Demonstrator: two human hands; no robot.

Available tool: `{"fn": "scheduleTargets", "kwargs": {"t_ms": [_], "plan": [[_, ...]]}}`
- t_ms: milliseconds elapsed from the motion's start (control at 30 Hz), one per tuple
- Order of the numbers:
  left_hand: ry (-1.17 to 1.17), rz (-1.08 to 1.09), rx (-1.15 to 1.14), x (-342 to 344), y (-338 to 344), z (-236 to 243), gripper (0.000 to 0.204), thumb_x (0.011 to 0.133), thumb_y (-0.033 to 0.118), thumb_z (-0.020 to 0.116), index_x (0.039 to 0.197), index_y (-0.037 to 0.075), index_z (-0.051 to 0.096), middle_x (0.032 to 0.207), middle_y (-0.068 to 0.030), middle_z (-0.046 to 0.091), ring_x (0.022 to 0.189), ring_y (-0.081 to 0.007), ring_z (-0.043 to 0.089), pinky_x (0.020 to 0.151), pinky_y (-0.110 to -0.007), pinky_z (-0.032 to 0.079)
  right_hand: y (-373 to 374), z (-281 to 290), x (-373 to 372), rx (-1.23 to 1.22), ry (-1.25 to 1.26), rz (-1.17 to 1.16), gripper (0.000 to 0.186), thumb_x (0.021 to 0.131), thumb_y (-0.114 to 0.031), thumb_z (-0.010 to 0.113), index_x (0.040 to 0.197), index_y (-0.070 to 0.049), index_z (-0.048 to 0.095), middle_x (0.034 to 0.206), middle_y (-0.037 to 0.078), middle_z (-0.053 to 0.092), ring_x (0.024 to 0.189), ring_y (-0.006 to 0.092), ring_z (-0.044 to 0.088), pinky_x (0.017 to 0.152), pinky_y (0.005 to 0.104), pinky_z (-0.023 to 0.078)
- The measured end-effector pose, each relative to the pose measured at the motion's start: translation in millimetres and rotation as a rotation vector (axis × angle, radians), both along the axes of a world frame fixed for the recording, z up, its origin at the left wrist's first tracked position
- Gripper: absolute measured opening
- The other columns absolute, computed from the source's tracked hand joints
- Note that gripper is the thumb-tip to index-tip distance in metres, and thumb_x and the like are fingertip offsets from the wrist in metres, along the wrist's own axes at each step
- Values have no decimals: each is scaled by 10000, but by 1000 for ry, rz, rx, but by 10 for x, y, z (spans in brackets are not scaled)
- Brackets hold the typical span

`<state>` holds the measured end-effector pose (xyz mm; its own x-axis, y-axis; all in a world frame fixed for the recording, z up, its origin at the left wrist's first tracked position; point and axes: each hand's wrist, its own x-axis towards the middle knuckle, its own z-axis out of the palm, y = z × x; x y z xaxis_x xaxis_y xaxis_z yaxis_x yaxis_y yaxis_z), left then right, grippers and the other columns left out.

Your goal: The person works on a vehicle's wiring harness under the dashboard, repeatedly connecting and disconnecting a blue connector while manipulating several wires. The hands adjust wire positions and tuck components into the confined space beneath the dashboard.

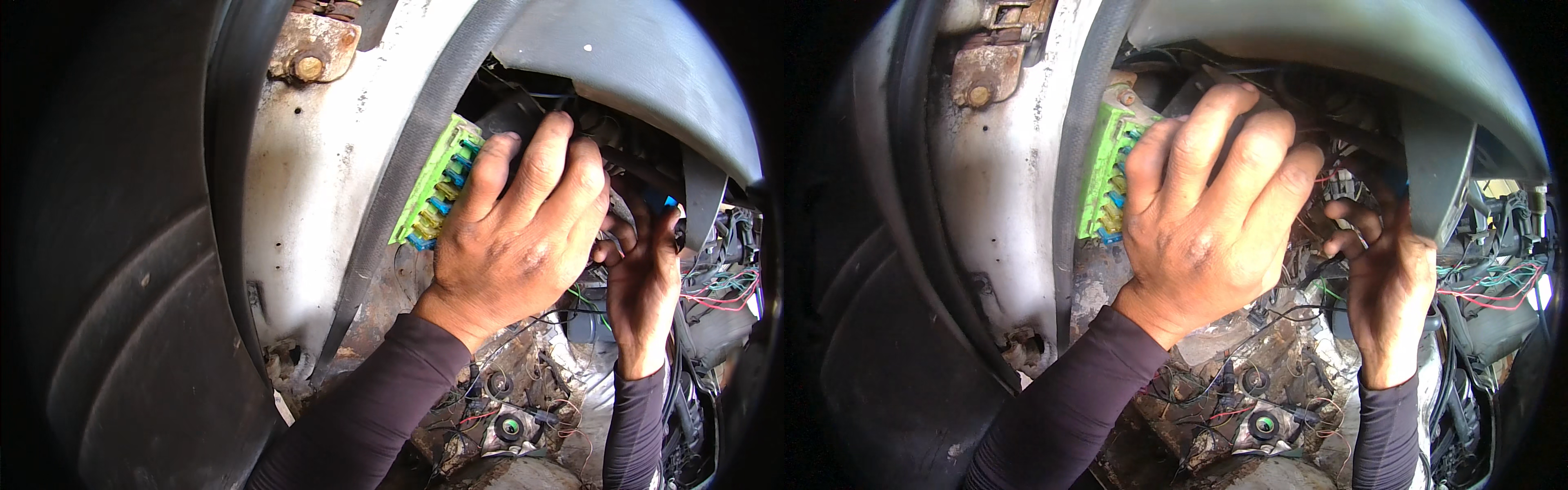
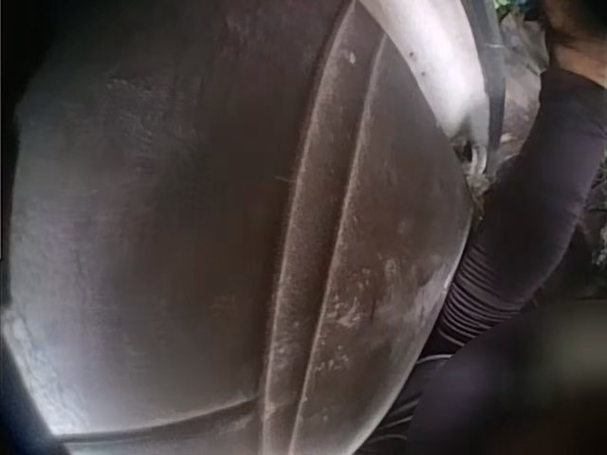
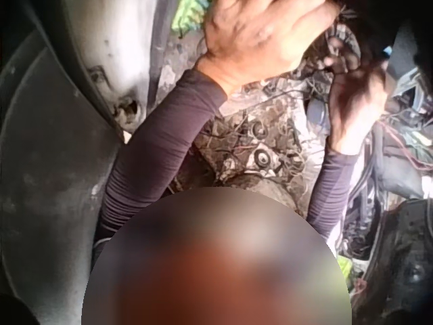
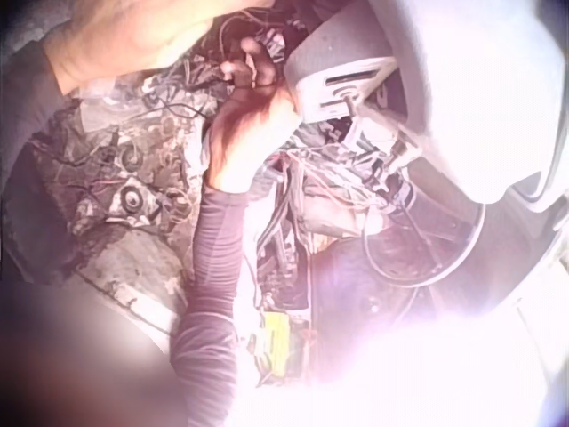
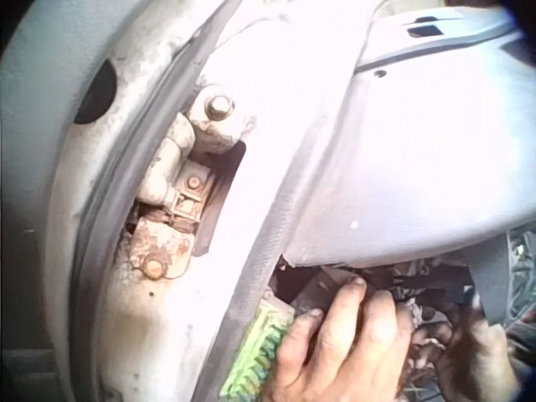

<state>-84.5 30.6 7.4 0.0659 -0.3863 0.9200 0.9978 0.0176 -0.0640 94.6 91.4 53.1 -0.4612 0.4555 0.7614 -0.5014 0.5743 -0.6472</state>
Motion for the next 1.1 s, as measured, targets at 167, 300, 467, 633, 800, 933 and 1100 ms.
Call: {"fn": "scheduleTargets", "kwargs": {"t_ms": [167, 300, 467, 633, 800, 933, 1100], "plan": [[-18, 27, -47, 17, -40, 5, 226, 898, 277, 624, 1027, 119, 721, 1162, -40, 612, 1260, -257, 559, 1027, -466, 397, 2, -17, 3, -30, 26, 55, 483, 1034, -367, 616, 1397, -65, 513, 1344, 130, 606, 1076, 349, 679, 727, 401, 584], [-15, 60, -69, 12, -56, -5, 246, 899, 278, 598, 1056, 124, 709, 1185, -33, 608, 1266, -250, 556, 1039, -459, 380, -18, -23, -1, -71, 52, 61, 438, 1044, -350, 604, 1363, -59, 529, 1292, 121, 631, 1064, 357, 687, 718, 409, 586], [-13, 65, -76, 18, -63, 6, 212, 874, 220, 629, 1054, 137, 704, 1180, -22, 631, 1257, -246, 571, 1033, -440, 383, -45, -6, -41, -75, 86, 103, 404, 1052, -317, 594, 1339, -36, 544, 1251, 143, 666, 1047, 343, 701, 706, 398, 592], [-29, 47, -136, 50, -127, 7, 206, 868, 178, 647, 1056, 146, 724, 1183, -17, 637, 1252, -249, 573, 1028, -435, 381, -43, -27, -31, -81, 109, 106, 327, 1059, -238, 569, 1295, -11, 581, 1196, 175, 699, 1014, 328, 726, 700, 401, 607], [-33, 51, -165, 59, -153, 7, 221, 860, 176, 655, 1065, 144, 733, 1191, -23, 638, 1251, -257, 574, 1027, -441, 378, -8, -40, 13, -58, 2, 31, 480, 1031, -392, 616, 1369, -60, 542, 1332, 106, 631, 1064, 339, 685, 743, 411, 551], [-28, 67, -113, 28, -103, 19, 372, 731, 178, 692, 1101, 199, 729, 1190, -4, 625, 1263, -262, 548, 1024, -443, 356, -35, -44, -19, -54, 89, 32, 451, 1056, -362, 584, 1364, -38, 523, 1258, 147, 662, 1004, 307, 713, 686, 373, 598], [-3, 1, -61, 16, -36, 2, 259, 912, 295, 620, 1040, 103, 739, 1202, -57, 602, 1284, -276, 549, 1047, -464, 398, -58, -29, -38, -107, 47, 15, 488, 1058, -374, 565, 1431, -68, 493, 1397, 148, 572, 1037, 312, 683, 728, 379, 568]]}}
